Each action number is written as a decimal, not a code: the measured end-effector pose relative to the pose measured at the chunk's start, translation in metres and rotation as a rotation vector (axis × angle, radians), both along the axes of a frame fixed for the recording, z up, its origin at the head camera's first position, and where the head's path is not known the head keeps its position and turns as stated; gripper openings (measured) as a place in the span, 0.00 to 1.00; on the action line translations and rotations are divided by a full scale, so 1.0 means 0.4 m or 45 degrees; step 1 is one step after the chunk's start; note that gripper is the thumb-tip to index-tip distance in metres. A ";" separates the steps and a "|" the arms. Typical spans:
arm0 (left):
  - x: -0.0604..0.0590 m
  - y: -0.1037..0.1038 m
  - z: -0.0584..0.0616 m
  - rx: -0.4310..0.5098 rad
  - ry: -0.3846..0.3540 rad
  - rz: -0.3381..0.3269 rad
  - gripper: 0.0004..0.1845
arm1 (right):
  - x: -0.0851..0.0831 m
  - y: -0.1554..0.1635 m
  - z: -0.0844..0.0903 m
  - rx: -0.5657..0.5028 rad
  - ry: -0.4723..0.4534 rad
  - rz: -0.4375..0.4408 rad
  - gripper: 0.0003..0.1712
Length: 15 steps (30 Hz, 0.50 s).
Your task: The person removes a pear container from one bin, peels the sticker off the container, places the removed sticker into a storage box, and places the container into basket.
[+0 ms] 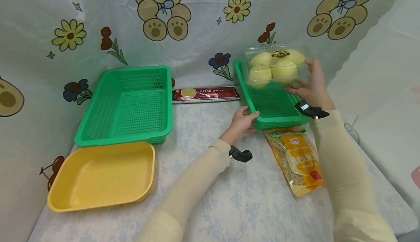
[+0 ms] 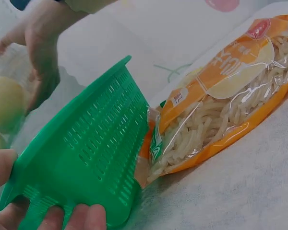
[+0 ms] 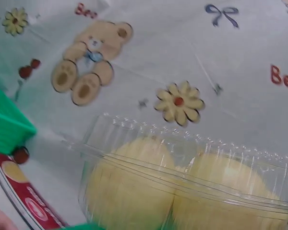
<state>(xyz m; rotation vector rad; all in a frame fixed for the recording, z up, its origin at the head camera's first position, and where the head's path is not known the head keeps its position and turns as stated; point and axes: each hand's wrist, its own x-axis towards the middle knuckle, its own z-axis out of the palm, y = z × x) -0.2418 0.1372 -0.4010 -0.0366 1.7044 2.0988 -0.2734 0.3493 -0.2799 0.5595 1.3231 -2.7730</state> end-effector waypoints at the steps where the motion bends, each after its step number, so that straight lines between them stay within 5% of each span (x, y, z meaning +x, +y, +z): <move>1: 0.000 -0.001 -0.001 0.002 -0.005 0.002 0.32 | 0.003 -0.014 0.004 0.004 0.010 0.002 0.44; 6: 0.004 -0.013 0.000 0.057 -0.036 0.023 0.32 | 0.022 -0.074 0.014 -0.021 0.054 0.055 0.42; 9: 0.006 -0.029 0.007 0.168 -0.093 0.124 0.26 | 0.037 -0.108 0.014 -0.023 0.064 0.094 0.43; 15: 0.016 -0.108 0.041 0.699 -0.306 0.470 0.21 | 0.058 -0.166 0.010 0.044 0.081 0.158 0.47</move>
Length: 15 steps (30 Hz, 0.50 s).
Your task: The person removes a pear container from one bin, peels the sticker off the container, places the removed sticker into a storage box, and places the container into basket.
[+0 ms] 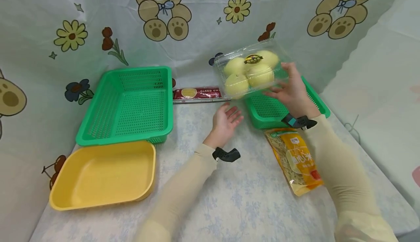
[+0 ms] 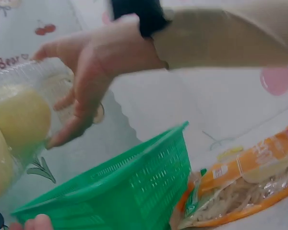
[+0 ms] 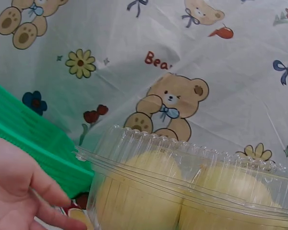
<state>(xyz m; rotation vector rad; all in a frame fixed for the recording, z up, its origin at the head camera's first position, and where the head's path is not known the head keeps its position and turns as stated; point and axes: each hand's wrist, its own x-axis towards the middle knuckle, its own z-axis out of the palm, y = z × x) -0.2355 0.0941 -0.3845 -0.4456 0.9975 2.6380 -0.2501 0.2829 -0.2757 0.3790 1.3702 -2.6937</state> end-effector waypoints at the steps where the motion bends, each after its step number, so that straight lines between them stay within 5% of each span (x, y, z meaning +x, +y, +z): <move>1: 0.005 -0.017 0.004 0.071 -0.007 0.057 0.23 | 0.002 -0.011 -0.002 0.022 0.002 0.018 0.48; 5: 0.040 -0.068 0.012 0.139 0.095 0.196 0.27 | 0.013 -0.056 -0.014 0.107 0.003 0.070 0.48; 9: 0.079 -0.100 0.006 0.121 0.186 0.221 0.30 | 0.024 -0.106 -0.025 0.256 0.031 0.083 0.45; 15: 0.115 -0.149 -0.029 0.061 0.175 0.243 0.30 | 0.041 -0.180 -0.050 0.418 0.058 0.105 0.47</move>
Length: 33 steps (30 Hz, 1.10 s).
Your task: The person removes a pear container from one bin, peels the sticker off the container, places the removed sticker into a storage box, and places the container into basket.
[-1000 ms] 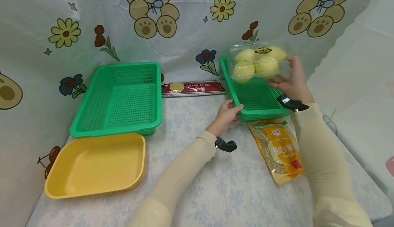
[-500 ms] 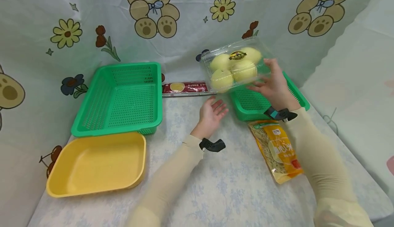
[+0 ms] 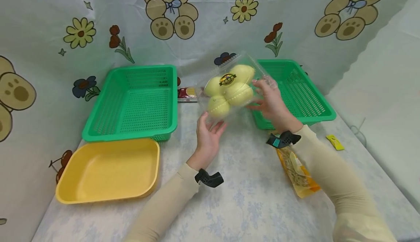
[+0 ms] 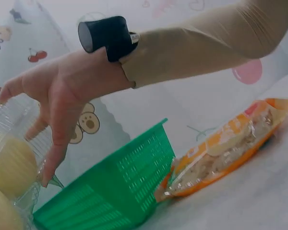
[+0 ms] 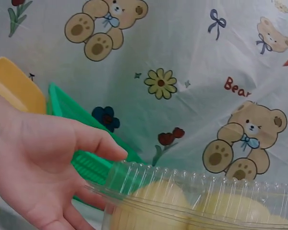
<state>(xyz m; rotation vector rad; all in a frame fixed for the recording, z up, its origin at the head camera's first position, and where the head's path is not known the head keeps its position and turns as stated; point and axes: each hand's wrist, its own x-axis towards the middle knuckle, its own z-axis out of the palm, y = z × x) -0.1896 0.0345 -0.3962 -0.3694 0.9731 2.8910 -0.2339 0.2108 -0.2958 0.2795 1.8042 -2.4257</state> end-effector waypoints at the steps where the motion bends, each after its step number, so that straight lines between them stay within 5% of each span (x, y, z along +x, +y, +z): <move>1: 0.004 -0.008 -0.009 -0.012 -0.007 0.005 0.29 | 0.004 -0.010 -0.007 0.008 -0.002 0.001 0.48; 11: 0.051 -0.078 -0.062 -0.215 -0.125 0.130 0.17 | 0.036 -0.093 -0.089 0.017 -0.104 0.000 0.48; 18: 0.092 -0.104 -0.080 -0.396 -0.121 0.147 0.28 | 0.067 -0.111 -0.153 -0.064 -0.159 0.033 0.50; 26: 0.115 -0.133 -0.104 -0.659 -0.093 0.170 0.20 | 0.128 -0.097 -0.243 -0.094 -0.186 0.085 0.46; 33: 0.132 -0.162 -0.102 -0.771 -0.082 0.102 0.31 | 0.166 -0.078 -0.285 -0.014 -0.203 0.111 0.43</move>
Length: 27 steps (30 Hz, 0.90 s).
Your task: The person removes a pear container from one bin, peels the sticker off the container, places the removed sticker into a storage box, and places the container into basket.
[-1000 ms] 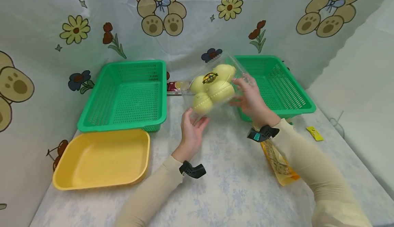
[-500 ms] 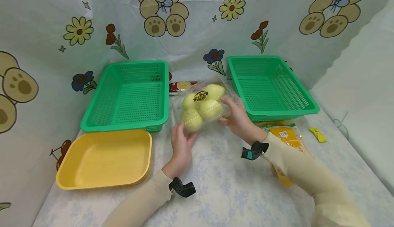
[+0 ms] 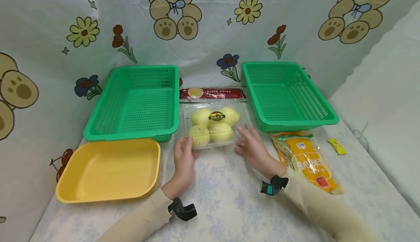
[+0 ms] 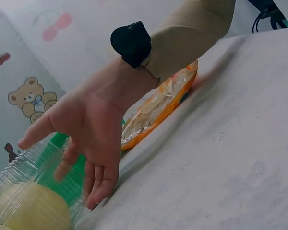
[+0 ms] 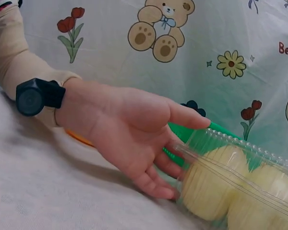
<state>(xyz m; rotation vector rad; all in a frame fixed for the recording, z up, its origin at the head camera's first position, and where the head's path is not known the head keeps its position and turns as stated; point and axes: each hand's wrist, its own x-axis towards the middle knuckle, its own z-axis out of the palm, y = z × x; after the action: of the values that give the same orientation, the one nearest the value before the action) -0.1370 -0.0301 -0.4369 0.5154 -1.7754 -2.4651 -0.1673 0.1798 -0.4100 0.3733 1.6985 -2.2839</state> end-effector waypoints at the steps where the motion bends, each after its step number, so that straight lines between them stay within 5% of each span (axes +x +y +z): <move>1: 0.003 -0.002 0.002 -0.012 0.003 -0.012 0.33 | 0.003 0.004 -0.004 0.045 -0.004 -0.003 0.43; 8: 0.014 -0.013 0.002 -0.057 0.031 -0.068 0.35 | 0.013 0.028 -0.022 0.316 0.030 -0.022 0.42; 15: 0.012 -0.030 -0.021 -0.226 0.071 -0.090 0.33 | 0.018 0.027 -0.035 0.434 0.095 -0.051 0.39; 27: 0.012 -0.026 -0.030 -0.230 0.120 -0.077 0.31 | 0.021 0.035 -0.081 0.691 0.335 -0.160 0.34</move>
<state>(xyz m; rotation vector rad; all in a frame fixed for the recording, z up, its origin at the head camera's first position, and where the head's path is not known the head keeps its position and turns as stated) -0.1323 -0.0405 -0.4491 0.3312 -1.9773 -2.2929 -0.1588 0.1937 -0.4425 0.2977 2.4950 -1.9849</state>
